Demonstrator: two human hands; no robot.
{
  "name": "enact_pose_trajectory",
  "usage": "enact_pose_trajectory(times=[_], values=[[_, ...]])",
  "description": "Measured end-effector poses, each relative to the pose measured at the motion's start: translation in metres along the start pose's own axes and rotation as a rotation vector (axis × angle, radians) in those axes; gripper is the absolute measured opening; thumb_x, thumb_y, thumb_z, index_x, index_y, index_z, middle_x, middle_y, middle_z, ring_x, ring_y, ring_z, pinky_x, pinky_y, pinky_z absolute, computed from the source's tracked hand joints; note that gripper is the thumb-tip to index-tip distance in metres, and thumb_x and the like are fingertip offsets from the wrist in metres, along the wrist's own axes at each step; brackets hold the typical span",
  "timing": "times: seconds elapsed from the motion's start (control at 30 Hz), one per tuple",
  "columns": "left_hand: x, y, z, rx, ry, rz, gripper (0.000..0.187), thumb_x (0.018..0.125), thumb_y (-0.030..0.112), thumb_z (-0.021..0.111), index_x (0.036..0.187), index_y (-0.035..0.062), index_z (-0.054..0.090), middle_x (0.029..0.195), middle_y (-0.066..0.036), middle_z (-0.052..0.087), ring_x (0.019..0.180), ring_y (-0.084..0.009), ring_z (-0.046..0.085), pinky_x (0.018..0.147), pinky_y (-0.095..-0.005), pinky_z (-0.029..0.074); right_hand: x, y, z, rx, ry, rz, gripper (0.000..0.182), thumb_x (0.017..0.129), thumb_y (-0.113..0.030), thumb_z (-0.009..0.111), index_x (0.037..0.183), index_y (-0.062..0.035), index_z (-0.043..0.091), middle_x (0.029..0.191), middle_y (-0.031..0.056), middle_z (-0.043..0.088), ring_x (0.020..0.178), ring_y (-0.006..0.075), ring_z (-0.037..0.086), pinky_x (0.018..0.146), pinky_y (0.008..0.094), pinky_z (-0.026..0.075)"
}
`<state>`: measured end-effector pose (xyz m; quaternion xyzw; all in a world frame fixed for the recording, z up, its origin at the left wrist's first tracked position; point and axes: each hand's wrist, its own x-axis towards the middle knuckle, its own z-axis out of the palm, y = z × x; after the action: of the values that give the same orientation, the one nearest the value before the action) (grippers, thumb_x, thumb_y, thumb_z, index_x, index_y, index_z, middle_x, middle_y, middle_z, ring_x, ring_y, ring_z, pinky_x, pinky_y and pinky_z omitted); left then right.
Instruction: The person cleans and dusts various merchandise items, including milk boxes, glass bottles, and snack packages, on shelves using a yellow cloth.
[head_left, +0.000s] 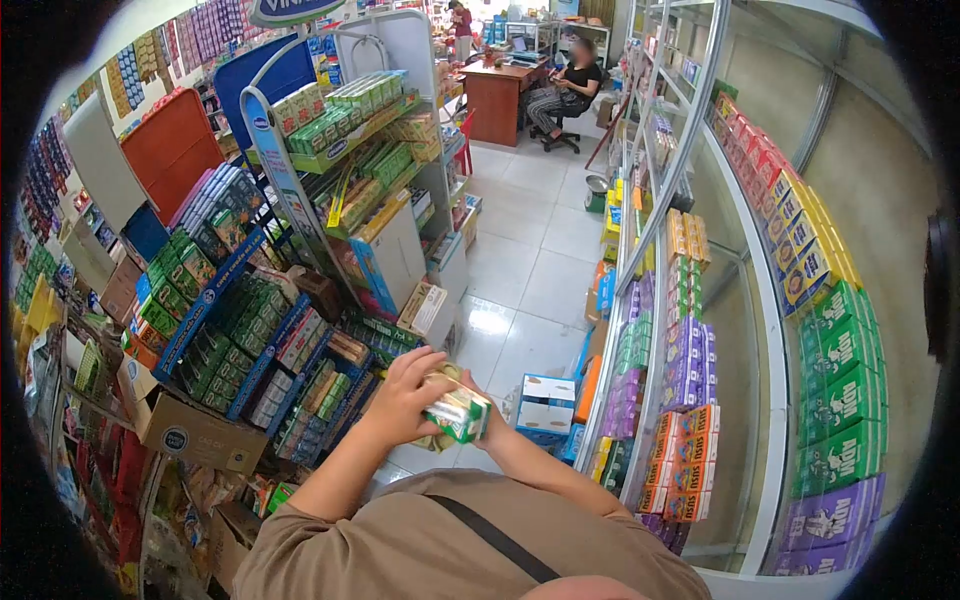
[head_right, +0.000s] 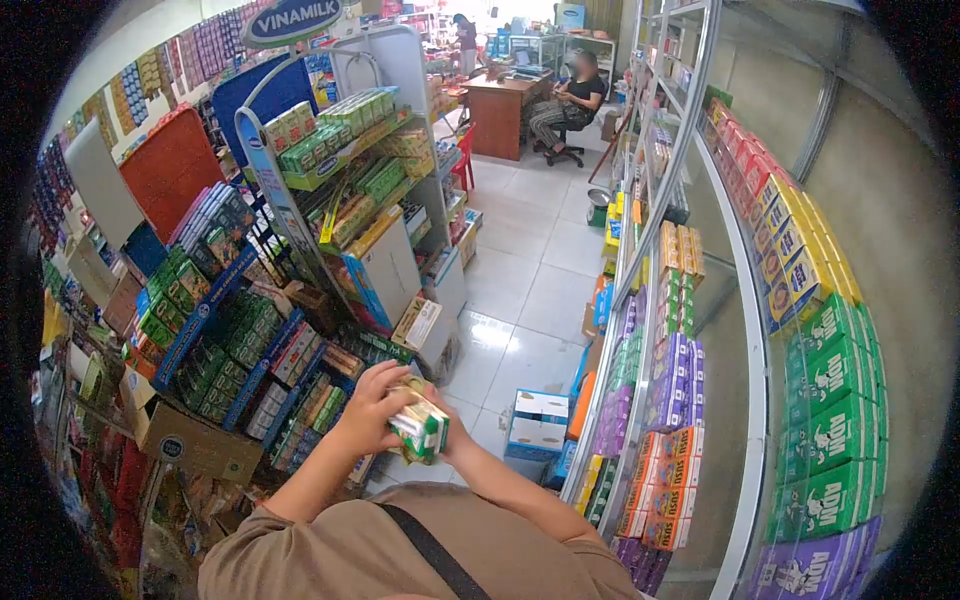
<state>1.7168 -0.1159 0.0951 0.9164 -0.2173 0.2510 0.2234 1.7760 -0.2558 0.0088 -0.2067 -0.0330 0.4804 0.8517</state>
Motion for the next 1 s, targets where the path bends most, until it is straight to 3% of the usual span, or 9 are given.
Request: enact_pose_trajectory(times=[0.2,0.23,0.27,0.33,0.4,0.5,0.7,0.83,1.0], values=[[-0.011,-0.015,0.020,-0.228,0.309,-0.509,0.055,0.068,0.022,0.075,0.111,0.0042,0.047,0.119,-0.018,0.051,0.109,-0.0339,0.051,0.091,-0.0407,0.042,-0.013,-0.006,0.015,-0.593,-0.036,-0.368,0.045,0.100,-0.030,0.034,0.138,-0.0054,0.033,0.131,0.0088,0.044,0.119,0.0161,0.042,0.102,0.0313,0.033],[-0.005,-0.012,0.021,-0.656,0.310,-0.893,0.048,0.079,0.025,0.068,0.115,0.0036,0.044,0.117,-0.015,0.053,0.106,-0.0264,0.054,0.086,-0.0344,0.044,-0.019,-0.013,0.024,-0.719,-0.077,-0.412,0.044,0.100,-0.029,0.034,0.137,-0.0052,0.034,0.132,0.0098,0.043,0.121,0.0172,0.041,0.102,0.0320,0.032],[-0.002,-0.014,0.030,-0.926,0.424,-0.977,0.039,0.090,0.028,0.055,0.118,0.0038,0.044,0.115,-0.012,0.054,0.103,-0.0217,0.056,0.085,-0.0325,0.046,-0.022,-0.017,0.028,-0.846,-0.115,-0.456,0.043,0.099,-0.028,0.035,0.136,-0.0049,0.036,0.133,0.0107,0.042,0.123,0.0183,0.040,0.103,0.0327,0.032],[-0.010,-0.013,0.046,-1.504,0.341,-0.998,0.041,0.097,0.032,0.037,0.127,0.0050,0.040,0.118,-0.014,0.053,0.107,-0.0233,0.054,0.091,-0.0348,0.044,-0.020,-0.019,0.025,-1.338,-0.104,-0.690,0.043,0.095,-0.020,0.046,0.133,-0.0015,0.039,0.139,0.0190,0.035,0.124,0.0297,0.040,0.102,0.0353,0.032],[0.002,0.012,0.057,-1.559,0.325,-0.998,0.052,0.098,0.042,0.021,0.134,0.0062,0.034,0.124,-0.016,0.049,0.112,-0.0251,0.052,0.097,-0.0358,0.042,-0.020,-0.023,0.038,-1.672,-0.069,-0.913,0.043,0.092,-0.018,0.051,0.131,-0.0013,0.042,0.142,0.0234,0.029,0.127,0.0371,0.037,0.103,0.0374,0.032],[0.000,0.024,0.064,-1.617,0.309,-1.013,0.058,0.098,0.047,0.015,0.135,0.0055,0.032,0.128,-0.016,0.046,0.117,-0.0248,0.049,0.098,-0.0359,0.041,-0.019,-0.023,0.031,-1.520,0.000,-0.915,0.041,0.089,-0.013,0.054,0.127,-0.0025,0.045,0.144,0.0270,0.023,0.129,0.0432,0.031,0.104,0.0397,0.030],[-0.005,0.014,0.055,-1.283,0.042,-0.939,0.039,0.100,0.037,0.025,0.118,0.0059,0.042,0.111,-0.010,0.051,0.102,-0.0160,0.052,0.089,-0.0311,0.043,-0.018,-0.039,0.022,-1.487,0.088,-1.020,0.045,0.089,-0.015,0.054,0.129,-0.0005,0.039,0.143,0.0297,0.022,0.131,0.0425,0.028,0.104,0.0397,0.030],[0.012,0.016,0.042,-1.392,0.406,-0.892,0.026,0.098,0.027,0.038,0.113,0.0058,0.039,0.105,-0.007,0.051,0.096,-0.0145,0.051,0.086,-0.0313,0.043,-0.028,-0.047,0.046,-1.573,-0.079,-0.974,0.052,0.089,-0.019,0.056,0.132,-0.0002,0.034,0.144,0.0300,0.019,0.133,0.0422,0.025,0.104,0.0397,0.029],[0.012,0.025,0.042,-1.363,0.453,-0.858,0.031,0.094,0.022,0.046,0.119,0.0061,0.038,0.107,-0.007,0.050,0.097,-0.0154,0.051,0.087,-0.0316,0.043,-0.023,-0.032,0.035,-1.269,0.018,-0.862,0.054,0.088,-0.018,0.057,0.132,0.0012,0.034,0.133,0.0257,0.039,0.122,0.0353,0.043,0.100,0.0377,0.035]])
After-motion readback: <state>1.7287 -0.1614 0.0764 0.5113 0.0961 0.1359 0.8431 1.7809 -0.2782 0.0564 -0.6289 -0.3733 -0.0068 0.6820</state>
